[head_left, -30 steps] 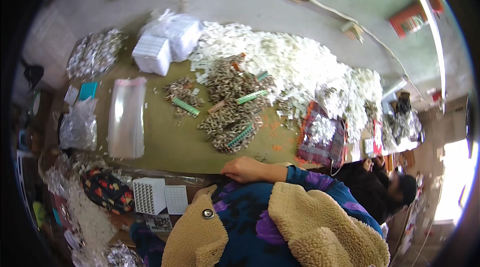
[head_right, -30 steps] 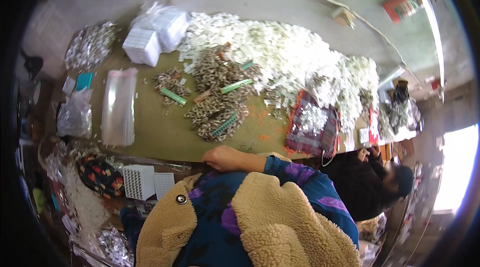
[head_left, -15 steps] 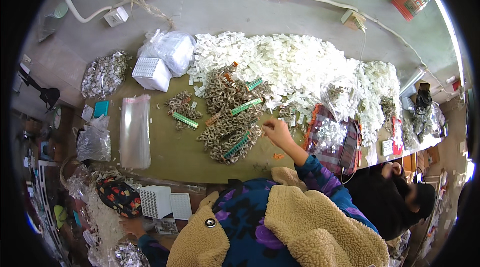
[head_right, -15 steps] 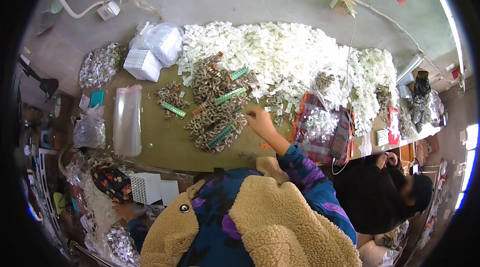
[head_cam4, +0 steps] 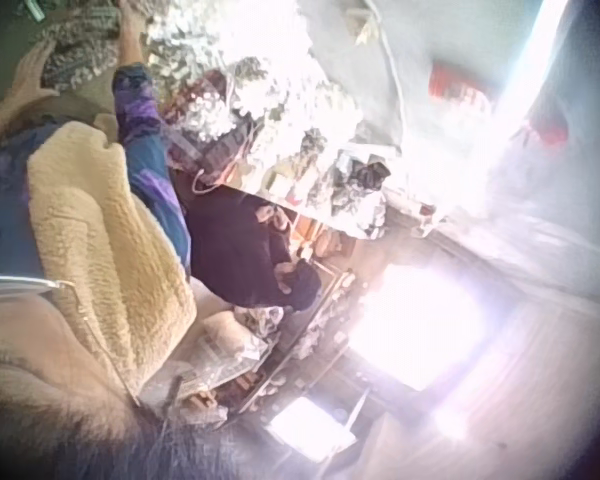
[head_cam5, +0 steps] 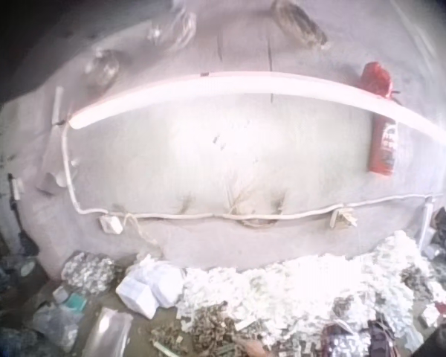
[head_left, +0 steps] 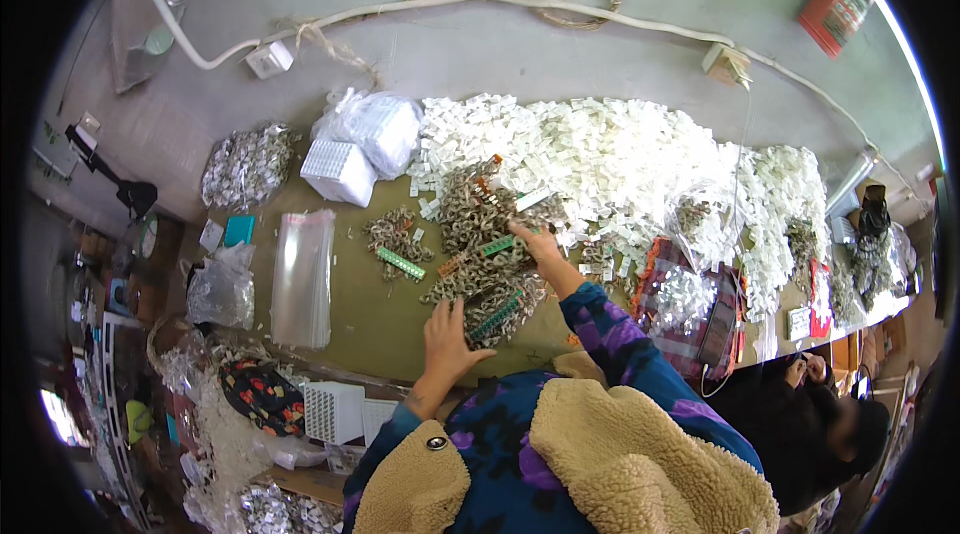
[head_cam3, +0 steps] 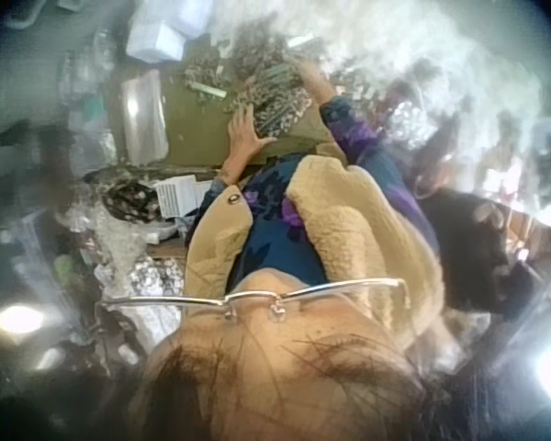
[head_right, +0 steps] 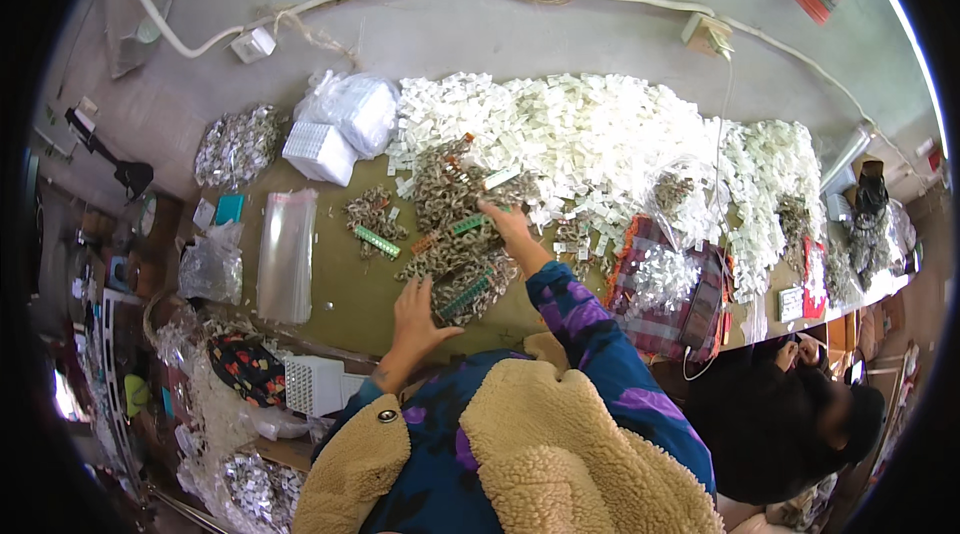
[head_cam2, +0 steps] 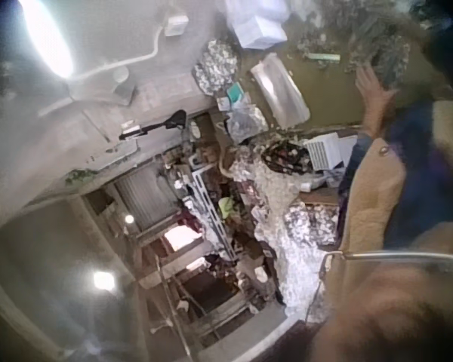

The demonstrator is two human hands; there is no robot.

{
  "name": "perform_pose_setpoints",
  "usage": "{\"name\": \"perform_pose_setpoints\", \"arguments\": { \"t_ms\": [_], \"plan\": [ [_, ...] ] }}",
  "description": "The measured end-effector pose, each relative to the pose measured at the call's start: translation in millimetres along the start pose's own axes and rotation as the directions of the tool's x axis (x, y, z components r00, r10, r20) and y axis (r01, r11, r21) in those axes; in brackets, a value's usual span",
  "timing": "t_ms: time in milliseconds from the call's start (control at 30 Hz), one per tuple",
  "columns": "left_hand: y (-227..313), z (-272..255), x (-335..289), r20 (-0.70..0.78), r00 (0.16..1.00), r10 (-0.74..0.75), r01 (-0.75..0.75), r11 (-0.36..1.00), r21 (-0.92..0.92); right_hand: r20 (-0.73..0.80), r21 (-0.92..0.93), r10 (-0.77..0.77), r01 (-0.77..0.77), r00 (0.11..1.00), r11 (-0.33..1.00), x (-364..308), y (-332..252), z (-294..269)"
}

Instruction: The person assembles small electronic components on a cluttered workbench. They handle white plastic trays, clear plastic bags, and green circuit-like strips, using pliers to cut and separate parts. The person places components into bags and trays while another person works nearby.

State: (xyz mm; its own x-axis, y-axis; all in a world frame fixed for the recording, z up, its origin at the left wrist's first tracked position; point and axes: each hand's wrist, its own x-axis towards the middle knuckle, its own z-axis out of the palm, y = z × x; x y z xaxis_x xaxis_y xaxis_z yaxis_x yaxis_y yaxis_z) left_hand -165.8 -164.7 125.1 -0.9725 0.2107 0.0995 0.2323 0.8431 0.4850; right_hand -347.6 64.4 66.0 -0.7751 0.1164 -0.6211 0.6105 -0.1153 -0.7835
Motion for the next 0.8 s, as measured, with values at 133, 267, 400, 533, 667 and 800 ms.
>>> {"name": "perform_pose_setpoints", "arguments": {
  "t_ms": [133,267,400,533,667,800],
  "plan": [
    [-7,40,30,0.072,0.996,-0.06,0.045,0.979,0.201,0.227,-0.579,-0.346,0.411,0.911,0.704,-5,20,10],
    [-59,21,29,0.006,0.987,0.163,-0.162,0.976,0.143,0.226,-0.387,-0.396,0.455,0.89,0.802,-23,26,48],
    [-122,-19,26,-0.224,0.965,0.134,-0.064,0.953,0.295,0.046,0.023,-0.416,0.416,0.908,0.909,-33,29,122],
    [-165,-39,31,-0.205,0.979,-0.004,0.128,0.794,0.594,0.369,-0.462,-0.376,0.519,0.85,0.719,-43,27,105],
    [-171,-25,31,-0.282,0.893,-0.352,0.449,0.753,0.482,0.426,-0.291,-0.59,0.721,0.686,0.629,-97,33,-18],
    [-135,14,15,-0.368,0.925,0.098,0.072,0.905,0.42,-0.024,-0.333,-0.59,0.55,0.807,0.766,-145,42,-172]
  ]
}}
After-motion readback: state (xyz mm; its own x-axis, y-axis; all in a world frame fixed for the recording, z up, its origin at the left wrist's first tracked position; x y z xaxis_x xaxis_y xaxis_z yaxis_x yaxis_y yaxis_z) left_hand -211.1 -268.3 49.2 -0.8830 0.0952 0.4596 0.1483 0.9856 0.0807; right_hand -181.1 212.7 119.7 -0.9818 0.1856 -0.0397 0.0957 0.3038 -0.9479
